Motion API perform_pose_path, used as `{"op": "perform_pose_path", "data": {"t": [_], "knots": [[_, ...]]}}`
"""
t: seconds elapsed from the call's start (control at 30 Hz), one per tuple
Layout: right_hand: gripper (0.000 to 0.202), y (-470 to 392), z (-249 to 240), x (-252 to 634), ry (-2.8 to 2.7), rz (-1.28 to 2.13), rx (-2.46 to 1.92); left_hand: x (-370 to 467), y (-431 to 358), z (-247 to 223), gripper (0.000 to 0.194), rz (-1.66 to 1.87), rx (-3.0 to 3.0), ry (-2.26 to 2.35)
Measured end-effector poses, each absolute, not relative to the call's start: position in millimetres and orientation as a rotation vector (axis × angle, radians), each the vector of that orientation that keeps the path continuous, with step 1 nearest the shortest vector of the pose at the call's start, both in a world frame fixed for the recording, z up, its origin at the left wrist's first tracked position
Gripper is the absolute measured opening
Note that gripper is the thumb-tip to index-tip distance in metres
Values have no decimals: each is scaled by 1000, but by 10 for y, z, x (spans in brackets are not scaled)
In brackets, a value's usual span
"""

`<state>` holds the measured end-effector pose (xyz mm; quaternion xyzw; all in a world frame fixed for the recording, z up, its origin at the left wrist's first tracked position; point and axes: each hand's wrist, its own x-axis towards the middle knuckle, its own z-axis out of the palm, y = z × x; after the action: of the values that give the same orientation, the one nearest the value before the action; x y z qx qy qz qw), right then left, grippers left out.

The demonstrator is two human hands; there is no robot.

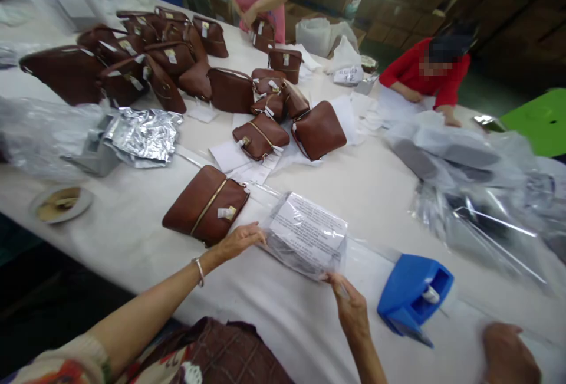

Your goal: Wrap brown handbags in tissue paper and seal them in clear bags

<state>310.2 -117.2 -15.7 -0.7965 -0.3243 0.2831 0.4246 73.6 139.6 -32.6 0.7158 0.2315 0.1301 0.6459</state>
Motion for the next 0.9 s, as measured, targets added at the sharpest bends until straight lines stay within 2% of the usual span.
{"op": "perform_pose_path", "data": {"t": [0.17,0.27,0.4,0.53,0.63,0.73,0.9], "knots": [[26,-1414,-334,2937,-1037,418,-1959,622,1244,-493,46,339,1611,623],[25,-1520,-404,2918,-1012,328,-1990,620,1268,-477,39,388,1655,582],[32,-1520,-484,2950,-887,441,-2038,607,1350,-471,33,438,1966,406],[36,-1531,-380,3118,-832,786,-2033,569,1408,-488,29,412,2181,295],[56,-1600,-229,3294,-654,973,-1896,522,1405,-469,18,410,2255,263],[60,-1496,-88,3459,-422,824,-1746,474,1385,-450,17,423,2337,200],[58,-788,96,3621,-426,611,-2036,444,1368,-461,19,480,2420,165]]}}
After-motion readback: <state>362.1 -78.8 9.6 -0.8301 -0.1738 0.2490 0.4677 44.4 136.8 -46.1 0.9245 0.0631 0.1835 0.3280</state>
